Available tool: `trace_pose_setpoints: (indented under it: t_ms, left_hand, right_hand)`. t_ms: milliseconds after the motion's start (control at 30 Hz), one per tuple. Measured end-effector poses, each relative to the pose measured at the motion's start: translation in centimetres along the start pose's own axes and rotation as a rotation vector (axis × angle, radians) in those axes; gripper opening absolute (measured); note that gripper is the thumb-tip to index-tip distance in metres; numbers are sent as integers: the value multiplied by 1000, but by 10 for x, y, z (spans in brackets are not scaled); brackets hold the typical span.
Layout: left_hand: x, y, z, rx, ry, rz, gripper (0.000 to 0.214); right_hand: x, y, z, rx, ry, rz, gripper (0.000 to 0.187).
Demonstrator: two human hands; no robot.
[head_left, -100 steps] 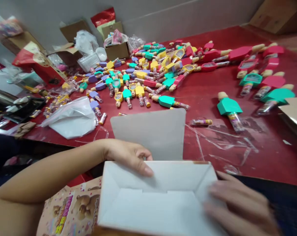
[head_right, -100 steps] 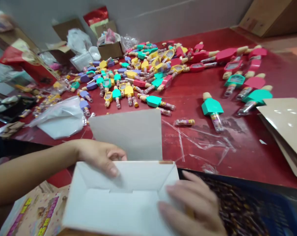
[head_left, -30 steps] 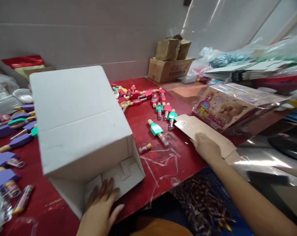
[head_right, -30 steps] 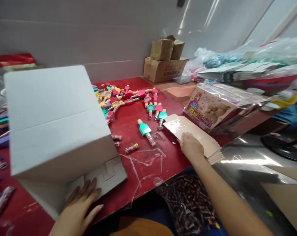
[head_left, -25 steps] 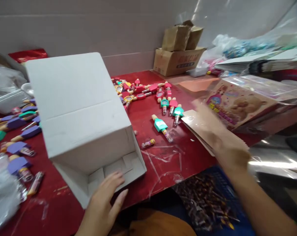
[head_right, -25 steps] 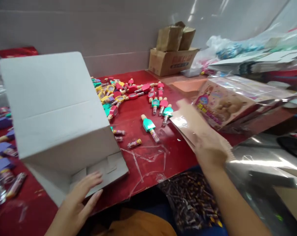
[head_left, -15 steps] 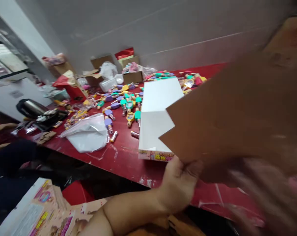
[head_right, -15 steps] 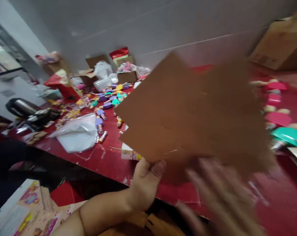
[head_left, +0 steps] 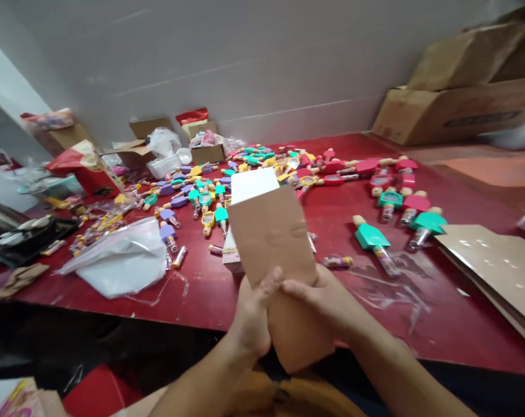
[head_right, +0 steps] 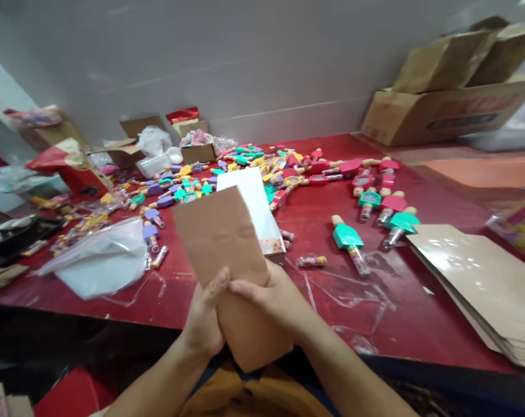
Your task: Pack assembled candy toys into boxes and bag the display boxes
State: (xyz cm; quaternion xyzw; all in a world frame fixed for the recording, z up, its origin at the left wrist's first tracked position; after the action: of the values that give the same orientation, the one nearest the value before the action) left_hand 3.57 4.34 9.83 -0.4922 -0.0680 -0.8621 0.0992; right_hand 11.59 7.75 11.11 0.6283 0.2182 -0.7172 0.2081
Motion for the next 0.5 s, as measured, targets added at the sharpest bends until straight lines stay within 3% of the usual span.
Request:
trace_pose_setpoints:
  t_ms: [67, 100, 133, 200, 233, 267, 333, 400, 467, 500]
  left_hand:
    - [4, 1, -3, -99, -86, -70, 56]
    - [17, -1, -12, -63, -218, 2, 56]
    - [40, -1, -24, 35, -387, 152, 55]
    - [100, 13, -40, 313, -745, 609, 58]
    - [121, 24, -37, 399, -899, 811, 64]
    - [132, 30, -31, 407, -1032, 931, 70]
    - [130, 23, -20, 255, -1193, 904, 66]
    - [117, 10, -24, 182, -1139, 759, 43]
    - [115, 3, -37, 291, -925, 747, 35]
    - [116, 0, -43, 351, -821, 774, 36]
  right_hand:
    - [-9, 6, -6, -30, 16, -20, 43]
    - [-17, 8, -15, 24, 142, -50, 40]
    - [-25, 11, -25, 86, 322, -66, 36]
    - [-37, 15, -36, 128, 696, -48, 30]
    - [-39, 16, -36, 93, 838, -32, 30]
    - [-41, 16, -35, 51, 942, -39, 30]
    - [-55, 20, -33, 75, 1086, -203, 33]
    - [-79, 29, -40, 347, 1210, -483, 38]
    - [-97, 41, -57, 693, 1203, -665, 46]
    - [-99, 40, -67, 783, 1107, -680, 49]
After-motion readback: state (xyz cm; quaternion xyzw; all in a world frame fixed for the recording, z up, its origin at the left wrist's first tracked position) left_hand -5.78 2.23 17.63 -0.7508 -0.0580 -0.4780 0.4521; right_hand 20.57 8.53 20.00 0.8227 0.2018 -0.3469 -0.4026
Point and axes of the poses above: each hand's wrist, its own y-axis away from the middle knuckle, its own z-axis out of the palm, x = y × z, the point moved 8 cm from there along -y, towards the middle knuckle, and after that the axes turned 2 degrees about z, right-handed, at the moved point
